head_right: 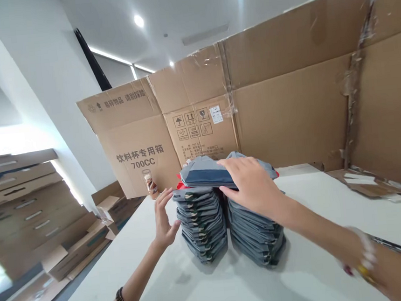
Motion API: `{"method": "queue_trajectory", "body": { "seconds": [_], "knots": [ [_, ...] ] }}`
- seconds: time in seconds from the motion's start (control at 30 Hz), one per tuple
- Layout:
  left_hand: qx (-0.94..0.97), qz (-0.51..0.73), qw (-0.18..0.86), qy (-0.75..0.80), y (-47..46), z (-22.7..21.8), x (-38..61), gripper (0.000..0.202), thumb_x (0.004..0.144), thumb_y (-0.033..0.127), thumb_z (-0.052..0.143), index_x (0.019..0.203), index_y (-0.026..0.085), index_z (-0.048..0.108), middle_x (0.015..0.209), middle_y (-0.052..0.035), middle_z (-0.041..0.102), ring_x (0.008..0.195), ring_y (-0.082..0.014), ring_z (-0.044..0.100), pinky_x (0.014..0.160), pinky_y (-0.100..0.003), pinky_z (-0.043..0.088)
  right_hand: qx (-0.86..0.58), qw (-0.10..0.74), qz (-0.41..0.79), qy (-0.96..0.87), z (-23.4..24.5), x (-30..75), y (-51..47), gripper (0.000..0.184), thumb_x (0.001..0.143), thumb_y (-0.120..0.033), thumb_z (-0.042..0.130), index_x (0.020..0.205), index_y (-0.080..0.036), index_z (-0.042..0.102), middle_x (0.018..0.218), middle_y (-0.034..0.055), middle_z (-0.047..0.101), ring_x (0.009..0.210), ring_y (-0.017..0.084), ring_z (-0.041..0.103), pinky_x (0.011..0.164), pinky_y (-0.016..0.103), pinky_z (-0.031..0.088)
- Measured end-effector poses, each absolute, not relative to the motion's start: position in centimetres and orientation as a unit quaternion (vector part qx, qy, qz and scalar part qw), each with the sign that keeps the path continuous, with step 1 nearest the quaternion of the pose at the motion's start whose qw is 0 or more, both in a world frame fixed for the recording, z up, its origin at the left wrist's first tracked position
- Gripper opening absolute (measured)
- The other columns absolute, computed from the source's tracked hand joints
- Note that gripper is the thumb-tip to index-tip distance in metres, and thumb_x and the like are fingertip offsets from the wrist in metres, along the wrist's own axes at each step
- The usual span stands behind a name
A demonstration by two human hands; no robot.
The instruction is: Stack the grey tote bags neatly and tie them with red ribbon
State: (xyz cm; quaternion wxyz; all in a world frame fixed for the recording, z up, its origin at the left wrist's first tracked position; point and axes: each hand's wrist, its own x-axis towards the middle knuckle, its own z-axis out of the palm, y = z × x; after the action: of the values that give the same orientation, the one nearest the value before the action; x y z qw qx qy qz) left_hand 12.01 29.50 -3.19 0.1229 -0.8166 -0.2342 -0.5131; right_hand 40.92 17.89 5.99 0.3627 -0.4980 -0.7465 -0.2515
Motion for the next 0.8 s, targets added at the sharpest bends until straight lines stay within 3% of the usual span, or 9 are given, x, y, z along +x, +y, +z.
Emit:
{"method": "queue_trajectory", "body": {
  "seconds": [0.13, 0.2, 0.3, 0.4, 0.5, 0.6, 0.67, 0.8],
  "knots": [
    [-0.883, -0.387, 0.032, -0.264, 28.2, -0.3, 13.1, 0.051, 0.093, 0.06, 0.046, 0.124, 0.023, 0.061, 0.123, -0.0128, 0.068, 0.118, -0.0286, 0.061, 0.111, -0.053, 0.037, -0.551, 0.209, -0.146, -0.795, 5.4, 42.0, 24.0, 0.052, 0.075, -0.024, 0.075, 0.123, -0.017, 0.059, 0.122, 0.0165, 0.064, 0.11, 0.037, 0.061, 0.084, 0.048, 0.053],
    [-0.885, -0.381, 0.012, -0.268, 27.7, -1.4, 13.1, 0.043, 0.095, 0.054, 0.046, 0.116, 0.022, 0.065, 0.115, -0.0116, 0.073, 0.112, -0.0273, 0.066, 0.113, -0.055, 0.034, -0.553, 0.198, -0.149, -0.795, 4.6, 41.3, 25.6, 0.057, 0.066, -0.018, 0.079, 0.12, -0.018, 0.06, 0.118, 0.0176, 0.064, 0.105, 0.039, 0.062, 0.075, 0.046, 0.054],
    [-0.881, -0.372, -0.005, -0.291, 26.7, -3.4, 12.9, 0.036, 0.097, 0.044, 0.045, 0.115, 0.021, 0.067, 0.118, -0.0122, 0.073, 0.119, -0.028, 0.063, 0.116, -0.058, 0.03, -0.557, 0.215, -0.171, -0.784, 4.0, 39.9, 26.3, 0.063, 0.055, -0.008, 0.081, 0.114, -0.019, 0.062, 0.116, 0.018, 0.063, 0.098, 0.039, 0.062, 0.066, 0.041, 0.051],
    [-0.885, -0.351, -0.023, -0.305, 25.9, -3.6, 12.8, 0.034, 0.097, 0.039, 0.046, 0.117, 0.023, 0.068, 0.122, -0.0115, 0.071, 0.123, -0.0275, 0.061, 0.118, -0.059, 0.027, -0.558, 0.219, -0.183, -0.779, 4.3, 38.8, 26.1, 0.051, 0.061, 0.003, 0.069, 0.106, -0.02, 0.063, 0.11, 0.016, 0.065, 0.092, 0.034, 0.064, 0.063, 0.035, 0.048],
    [-0.888, -0.333, -0.044, -0.315, 25.5, -2.7, 12.7, 0.035, 0.097, 0.04, 0.046, 0.12, 0.023, 0.067, 0.128, -0.0117, 0.069, 0.127, -0.0279, 0.059, 0.118, -0.06, 0.026, -0.564, 0.23, -0.188, -0.771, 6.4, 38.6, 25.9, 0.037, 0.076, 0.005, 0.05, 0.101, -0.019, 0.064, 0.095, 0.0133, 0.068, 0.081, 0.026, 0.067, 0.064, 0.033, 0.047],
    [-0.891, -0.313, -0.076, -0.32, 25.3, -1.9, 12.6, 0.04, 0.098, 0.045, 0.044, 0.125, 0.023, 0.065, 0.134, -0.0123, 0.065, 0.134, -0.0291, 0.052, 0.117, -0.061, 0.027, -0.579, 0.263, -0.194, -0.747, 10.2, 39.9, 25.7, 0.039, 0.09, 0.0, 0.033, 0.113, -0.014, 0.061, 0.095, 0.0166, 0.069, 0.076, 0.027, 0.068, 0.069, 0.038, 0.049],
    [-0.888, -0.322, -0.099, -0.311, 25.1, -1.2, 12.5, 0.046, 0.098, 0.05, 0.042, 0.129, 0.023, 0.063, 0.14, -0.0129, 0.061, 0.139, -0.0299, 0.047, 0.117, -0.061, 0.028, -0.586, 0.307, -0.196, -0.723, 13.0, 41.3, 25.3, 0.041, 0.095, -0.009, 0.033, 0.13, -0.014, 0.053, 0.1, 0.0182, 0.069, 0.078, 0.029, 0.069, 0.074, 0.044, 0.05],
    [-0.812, -0.467, -0.161, -0.31, 24.5, 1.9, 13.1, 0.059, 0.094, 0.062, 0.045, 0.135, 0.021, 0.057, 0.147, -0.016, 0.052, 0.141, -0.0311, 0.043, 0.117, -0.055, 0.03, -0.527, 0.529, -0.142, -0.65, 16.9, 43.0, 24.0, 0.046, 0.097, -0.029, 0.039, 0.141, -0.015, 0.041, 0.1, 0.0146, 0.069, 0.089, 0.032, 0.068, 0.085, 0.05, 0.051]
  ]
}}
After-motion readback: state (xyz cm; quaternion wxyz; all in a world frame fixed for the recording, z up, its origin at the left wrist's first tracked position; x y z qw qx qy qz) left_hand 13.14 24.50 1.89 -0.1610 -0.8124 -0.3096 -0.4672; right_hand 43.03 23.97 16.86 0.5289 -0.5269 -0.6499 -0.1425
